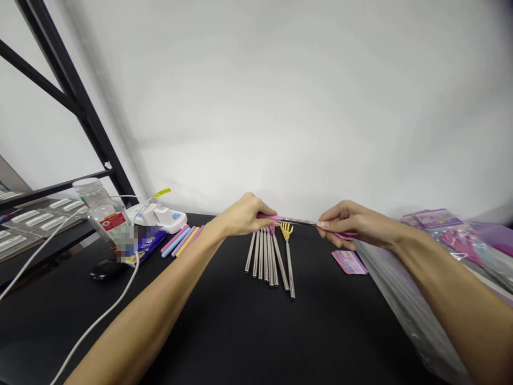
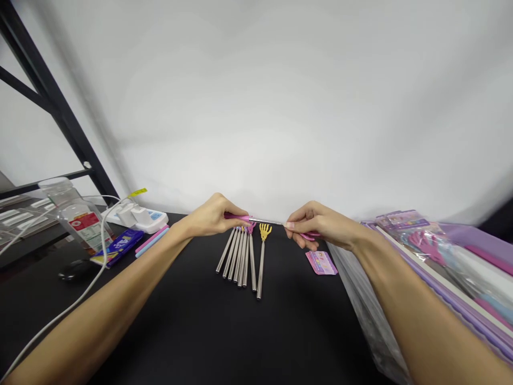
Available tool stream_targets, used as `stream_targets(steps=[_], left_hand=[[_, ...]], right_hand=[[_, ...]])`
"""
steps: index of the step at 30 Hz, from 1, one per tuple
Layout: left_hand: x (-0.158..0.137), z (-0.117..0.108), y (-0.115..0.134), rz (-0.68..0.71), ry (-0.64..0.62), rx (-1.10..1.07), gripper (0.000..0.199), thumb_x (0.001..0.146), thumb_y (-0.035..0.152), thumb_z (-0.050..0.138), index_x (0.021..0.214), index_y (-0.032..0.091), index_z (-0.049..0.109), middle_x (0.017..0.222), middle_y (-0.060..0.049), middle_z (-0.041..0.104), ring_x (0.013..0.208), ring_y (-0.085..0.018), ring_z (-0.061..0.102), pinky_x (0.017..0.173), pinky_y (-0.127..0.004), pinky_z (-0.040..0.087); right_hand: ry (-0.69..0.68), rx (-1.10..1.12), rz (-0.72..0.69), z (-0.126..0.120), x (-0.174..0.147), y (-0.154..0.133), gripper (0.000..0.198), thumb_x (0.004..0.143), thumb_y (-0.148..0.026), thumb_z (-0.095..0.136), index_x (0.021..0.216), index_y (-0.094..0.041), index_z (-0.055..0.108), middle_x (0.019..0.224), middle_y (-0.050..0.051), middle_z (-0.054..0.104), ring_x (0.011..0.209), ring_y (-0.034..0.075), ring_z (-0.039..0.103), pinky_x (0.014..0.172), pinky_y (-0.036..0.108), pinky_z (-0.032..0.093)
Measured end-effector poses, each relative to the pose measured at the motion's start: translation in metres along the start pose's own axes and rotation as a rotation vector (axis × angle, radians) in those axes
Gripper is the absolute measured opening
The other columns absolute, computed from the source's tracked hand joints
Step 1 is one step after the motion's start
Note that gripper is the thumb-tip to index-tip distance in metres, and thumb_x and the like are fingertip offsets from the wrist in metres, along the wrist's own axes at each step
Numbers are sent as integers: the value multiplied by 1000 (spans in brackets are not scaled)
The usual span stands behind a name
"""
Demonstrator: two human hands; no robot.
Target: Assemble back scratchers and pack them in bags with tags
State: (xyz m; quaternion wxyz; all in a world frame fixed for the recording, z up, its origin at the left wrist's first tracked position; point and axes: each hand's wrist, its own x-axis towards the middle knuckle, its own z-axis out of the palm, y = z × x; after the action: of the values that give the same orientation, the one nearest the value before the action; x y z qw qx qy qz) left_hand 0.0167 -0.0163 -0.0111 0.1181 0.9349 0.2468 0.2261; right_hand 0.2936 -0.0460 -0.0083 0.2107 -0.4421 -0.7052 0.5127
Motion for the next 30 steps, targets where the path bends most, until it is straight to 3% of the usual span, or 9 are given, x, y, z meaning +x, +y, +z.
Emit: stream_targets(steps=[5,10,12,15,17,21,23,26,30], left_hand=[[5,5,4,-2,-11,78,32,93,25,48,72,15,70,56,2,49,54,-9,32,58,-26,30],[6,0,4,-17,-33,156,24,91,26,52,83,16,72,72,-3,66,63,-11,53,64,-25,37],[4,-6,4,-22,-27,167,21,90,29,57,95,16,73,83,-5,71,71,-13,59,68,-25,40],[-3,-15,1,-90,-85,130,26,88,31,60,105,17,74,86,-6,73,73,-14,63,67,-25,43],[-6,-17,-1,-136,-137,39,26,88,30,60,106,18,74,87,-5,74,73,-14,64,66,-24,44],[-5,-9,-1,-130,-236,-167,27,86,35,65,104,18,75,91,-5,76,80,-15,68,71,-24,50],[-1,-2,0,-100,-230,-171,27,88,36,63,103,17,75,94,-6,76,83,-16,68,75,-24,50],[4,7,2,-75,-171,-89,26,91,33,58,98,15,76,90,-6,75,79,-14,66,74,-24,49],[7,12,3,-58,-159,-55,26,91,32,56,93,14,75,82,-5,73,70,-12,61,68,-24,46]], right_hand=[[-23,203,94,-1,6,13,33,76,-43,72,68,-12,65,47,1,57,33,5,39,39,22,23],[-59,8,40,1,2,6,38,83,-50,66,86,-13,70,54,-1,58,43,8,44,46,23,33],[14,-125,-29,-2,-2,2,40,85,-53,63,91,-14,71,54,-3,54,45,8,42,48,23,35],[216,-231,-94,-11,-7,1,37,78,-52,71,83,-15,71,58,-1,58,50,10,48,52,25,40],[399,-129,-149,-17,-6,3,36,69,-48,81,75,-15,70,61,2,60,54,12,51,53,26,43],[726,384,-365,-14,3,-1,33,58,-41,89,62,-19,64,75,2,62,68,14,56,57,26,48],[739,569,-417,-7,5,-11,28,63,-39,87,69,-21,66,83,2,64,77,15,59,66,27,52],[636,725,-430,2,2,-27,22,74,-37,80,75,-21,64,66,-2,53,61,10,50,56,22,48],[543,796,-383,12,0,-36,43,79,-42,72,56,-20,43,50,-8,22,43,7,17,35,21,19]])
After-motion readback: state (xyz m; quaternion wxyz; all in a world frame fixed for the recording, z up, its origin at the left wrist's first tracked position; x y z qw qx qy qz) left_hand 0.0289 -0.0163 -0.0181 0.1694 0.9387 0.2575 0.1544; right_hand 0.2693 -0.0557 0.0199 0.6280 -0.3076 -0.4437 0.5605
